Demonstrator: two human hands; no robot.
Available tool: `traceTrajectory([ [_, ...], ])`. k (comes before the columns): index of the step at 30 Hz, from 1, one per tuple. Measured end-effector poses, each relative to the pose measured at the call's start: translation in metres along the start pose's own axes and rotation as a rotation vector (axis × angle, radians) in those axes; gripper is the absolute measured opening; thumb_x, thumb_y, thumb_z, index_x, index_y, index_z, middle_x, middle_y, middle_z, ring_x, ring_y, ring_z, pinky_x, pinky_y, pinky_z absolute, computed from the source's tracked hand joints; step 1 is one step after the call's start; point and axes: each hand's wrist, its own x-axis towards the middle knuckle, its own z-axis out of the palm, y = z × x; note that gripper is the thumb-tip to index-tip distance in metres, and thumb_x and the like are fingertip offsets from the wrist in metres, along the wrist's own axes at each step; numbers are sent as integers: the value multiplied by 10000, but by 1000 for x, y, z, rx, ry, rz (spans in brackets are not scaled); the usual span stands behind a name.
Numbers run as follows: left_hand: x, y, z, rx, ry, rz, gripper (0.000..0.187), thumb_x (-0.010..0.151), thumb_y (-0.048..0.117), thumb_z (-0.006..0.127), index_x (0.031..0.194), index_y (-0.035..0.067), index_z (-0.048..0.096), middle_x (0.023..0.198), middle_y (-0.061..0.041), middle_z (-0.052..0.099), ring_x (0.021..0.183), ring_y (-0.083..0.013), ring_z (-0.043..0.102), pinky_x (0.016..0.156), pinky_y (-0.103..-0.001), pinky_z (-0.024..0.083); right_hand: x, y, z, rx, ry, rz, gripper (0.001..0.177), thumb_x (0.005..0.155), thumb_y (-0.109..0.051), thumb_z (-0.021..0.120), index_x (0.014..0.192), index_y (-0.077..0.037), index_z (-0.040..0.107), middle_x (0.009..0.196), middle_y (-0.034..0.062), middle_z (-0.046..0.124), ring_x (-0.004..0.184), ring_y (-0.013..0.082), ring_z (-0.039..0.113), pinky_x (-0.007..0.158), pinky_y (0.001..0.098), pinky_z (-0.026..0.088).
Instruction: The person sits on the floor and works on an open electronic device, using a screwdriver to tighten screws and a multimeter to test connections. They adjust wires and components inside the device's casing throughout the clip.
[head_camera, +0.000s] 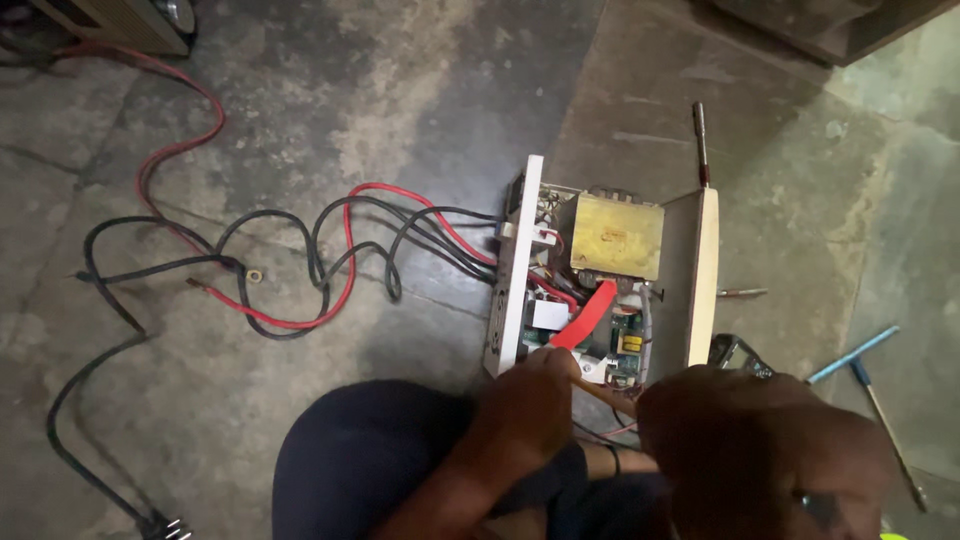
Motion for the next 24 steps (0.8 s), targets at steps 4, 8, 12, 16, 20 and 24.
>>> traceTrajectory([
  [4, -1, -4, 4, 28, -19, -10, 153, 938, 127, 500, 1041, 107, 612, 1014, -150, 676, 941, -387, 674, 781, -507, 535, 0, 3, 0, 0, 37, -7, 354, 928, -201, 665, 647, -40, 521, 571, 74, 526, 435, 167, 477, 501, 347, 354],
  [8, 5, -6, 6, -32, -13, -13, 161, 880, 90, 532, 1007, 100, 630, 1022, -171, 670, 943, -408, 658, 773, -510, 536, 3, 5, -2, -9, 54, -15, 357, 940, -205, 664, 660, -40, 517, 570, 68, 511, 436, 162, 466, 499, 343, 349],
  [12, 0, -11, 8, -21, 65, 63, 143, 906, 92, 527, 1018, 84, 616, 979, -164, 664, 908, -394, 661, 752, -512, 533, 2, 9, -2, -9, 83, -11, 360, 952, -209, 662, 672, -40, 513, 569, 63, 496, 436, 156, 455, 498, 339, 343],
  [16, 1, -12, 11, 19, 84, 104, 113, 920, 92, 543, 1010, 80, 610, 965, -159, 655, 897, -390, 660, 754, -505, 538, 3, 12, -4, -14, 91, -7, 363, 964, -214, 661, 684, -40, 509, 568, 58, 482, 437, 151, 443, 496, 336, 338],
  [20, 1, -13, 11, 39, 41, 78, 190, 846, 72, 563, 1028, 79, 616, 1000, -157, 644, 880, -387, 657, 713, -498, 544, 3, 14, -5, -27, 103, 1, 366, 977, -218, 660, 697, -40, 505, 567, 52, 467, 438, 146, 432, 494, 332, 332],
  [24, -2, -12, 11, 6, 52, 91, 182, 861, 93, 587, 1038, 67, 615, 1005, -162, 629, 907, -386, 638, 718, -496, 525, 3, 17, 0, -22, 107, 25, 369, 989, -222, 659, 709, -40, 501, 565, 47, 453, 438, 140, 421, 492, 328, 327],
])
